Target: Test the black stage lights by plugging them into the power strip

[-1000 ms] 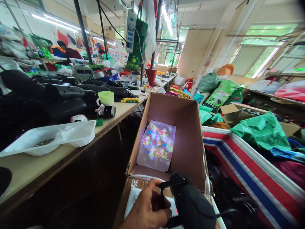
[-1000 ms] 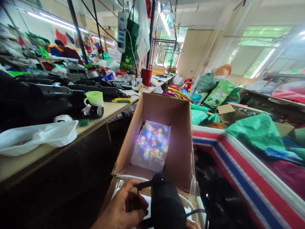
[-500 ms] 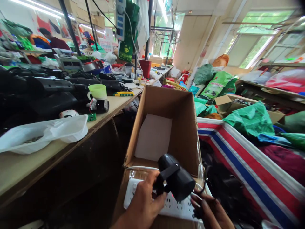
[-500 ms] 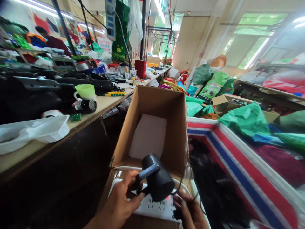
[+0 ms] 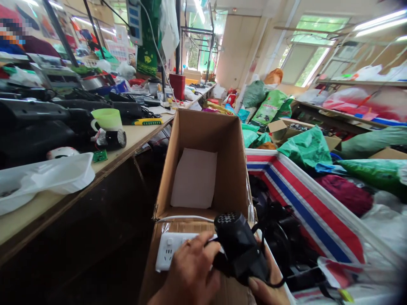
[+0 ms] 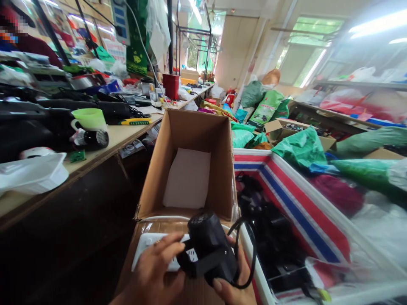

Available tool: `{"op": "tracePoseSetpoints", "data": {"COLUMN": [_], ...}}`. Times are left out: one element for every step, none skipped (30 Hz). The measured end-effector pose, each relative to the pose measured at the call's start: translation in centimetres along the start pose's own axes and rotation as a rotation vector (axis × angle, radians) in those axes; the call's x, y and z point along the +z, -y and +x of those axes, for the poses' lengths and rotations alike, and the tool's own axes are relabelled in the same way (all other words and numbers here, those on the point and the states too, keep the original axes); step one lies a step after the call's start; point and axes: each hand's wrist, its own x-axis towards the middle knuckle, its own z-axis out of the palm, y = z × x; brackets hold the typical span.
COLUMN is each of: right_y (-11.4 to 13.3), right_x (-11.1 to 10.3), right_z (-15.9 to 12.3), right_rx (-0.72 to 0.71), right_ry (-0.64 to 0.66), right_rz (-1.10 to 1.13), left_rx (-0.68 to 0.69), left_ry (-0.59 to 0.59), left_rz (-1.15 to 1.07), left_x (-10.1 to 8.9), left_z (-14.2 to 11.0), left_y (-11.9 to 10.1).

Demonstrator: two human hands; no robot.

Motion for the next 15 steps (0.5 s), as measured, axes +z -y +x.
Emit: {"op": "tracePoseSetpoints", "data": {"right_y": [0.3,0.6,0.8,1.0,1.1,1.2,1.4,1.5,1.5,1.6,1.6,1.5,1.4,1.2,1.1], "right_x": [0.0,0.0,0.0,0.1,0.3,0.5,0.7,0.9,1.0,1.2,1.2,1.3,1.3,1.4,1.5], "right_z": [0.0,-0.1,-0.2,-0.4,-0.5,-0.6,-0.7,-0.8,-0.8,-0.8,-0.8,-0.8,-0.9,-1.0,-1.1], "right_rx": [0.014,0.019,0.018,0.023,0.031,0.041,0.054,0.066,0.077,0.086,0.092,0.094,0.094,0.097,0.086], "right_ry": [0.001,-0.004,-0.014,-0.020,-0.025,-0.029,-0.028,-0.021,-0.012,-0.003,0.001,-0.004,-0.024,-0.055,-0.091], "right_rz": [0.016,0.019,0.016,0.023,0.038,0.055,0.069,0.076,0.074,0.071,0.072,0.078,0.081,0.075,0.049], "left_rx": [0.041,0.077,0.111,0.132,0.137,0.134,0.120,0.100,0.070,0.022,-0.059,-0.183,-0.339,-0.498,-0.627], "left_ry": [0.003,0.005,0.015,0.025,0.036,0.059,0.084,0.113,0.137,0.142,0.131,0.108,0.092,0.105,0.149], "left_rz": [0.001,0.000,-0.003,-0.009,-0.013,-0.014,-0.016,-0.026,-0.050,-0.099,-0.182,-0.299,-0.441,-0.593,-0.737], "left_x": [-0.6,-1.2,-1.6,-1.9,-2.1,-2.1,-2.1,-2.0,-1.8,-1.6,-1.4,-1.1,-0.7,-0.3,0.2], "left_z": [0.5,1.0,1.3,1.6,1.7,1.7,1.5,1.4,1.2,1.1,1.1,1.2,1.4,1.7,2.0], "left_y": [-0.1,-0.2,-0.2,-0.3,-0.2,-0.2,-0.1,0.0,0.1,0.2,0.3,0.4,0.3,0.2,-0.1]}}
